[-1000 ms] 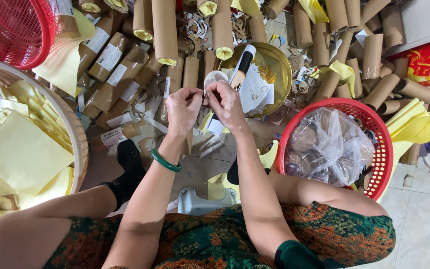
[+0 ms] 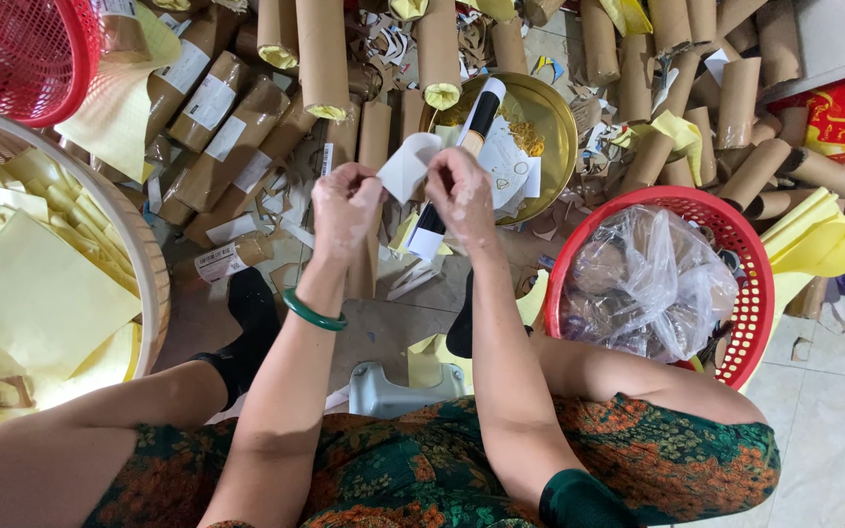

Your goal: The person wraps cardboard tubes with paper by hand. They apply labels to the tubes and then wrap them in yellow paper, tucking the paper into the ends of the tubes.

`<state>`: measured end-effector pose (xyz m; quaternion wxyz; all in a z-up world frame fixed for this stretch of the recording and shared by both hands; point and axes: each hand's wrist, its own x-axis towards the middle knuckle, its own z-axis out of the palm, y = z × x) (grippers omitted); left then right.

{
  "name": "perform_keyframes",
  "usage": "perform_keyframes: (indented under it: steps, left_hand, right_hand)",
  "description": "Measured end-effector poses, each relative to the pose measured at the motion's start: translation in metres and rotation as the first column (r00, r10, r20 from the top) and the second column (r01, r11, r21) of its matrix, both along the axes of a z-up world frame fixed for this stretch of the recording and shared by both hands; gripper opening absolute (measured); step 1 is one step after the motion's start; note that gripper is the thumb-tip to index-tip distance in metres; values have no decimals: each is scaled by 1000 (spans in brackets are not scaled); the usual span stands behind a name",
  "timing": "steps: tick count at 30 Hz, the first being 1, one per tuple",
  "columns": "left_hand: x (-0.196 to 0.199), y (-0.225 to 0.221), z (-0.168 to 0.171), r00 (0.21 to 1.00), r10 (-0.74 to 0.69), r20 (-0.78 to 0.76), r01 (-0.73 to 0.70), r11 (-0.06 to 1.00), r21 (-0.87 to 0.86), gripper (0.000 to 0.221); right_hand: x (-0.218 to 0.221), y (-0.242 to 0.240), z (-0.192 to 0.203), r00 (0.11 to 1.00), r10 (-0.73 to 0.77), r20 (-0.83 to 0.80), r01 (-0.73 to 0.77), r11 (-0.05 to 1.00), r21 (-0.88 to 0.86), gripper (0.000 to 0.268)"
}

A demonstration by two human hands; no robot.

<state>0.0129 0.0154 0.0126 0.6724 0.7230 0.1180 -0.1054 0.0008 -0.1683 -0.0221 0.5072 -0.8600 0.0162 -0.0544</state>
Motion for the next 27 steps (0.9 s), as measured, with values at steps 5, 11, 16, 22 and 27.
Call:
perform_keyframes:
  steps: [5, 11, 16, 22, 27]
  left_hand:
    - [9, 34, -3, 995, -2, -97, 15, 992, 128, 16]
    - [14, 56, -2, 1000, 14, -11, -12, 983, 183, 18]
    - [7, 23, -11, 999, -38, 18, 36, 991, 127, 18]
    - [4, 19, -35, 991, -68, 114, 92, 971, -222, 19]
    - [-2, 19, -10, 991, -58, 120, 78, 984, -161, 61]
  right_hand:
    - [-7, -33, -15, 983, -138, 120, 159, 968, -196, 12]
    - [-8, -56, -33, 978, -195, -68, 172, 952, -253, 10]
    - [-2, 5, 1, 960, 80, -267, 11, 946, 325, 14]
    - [-1, 15, -1, 982, 124, -142, -24, 830, 557, 28]
    - [0, -11, -30, 960, 25, -279, 265, 241, 933, 21]
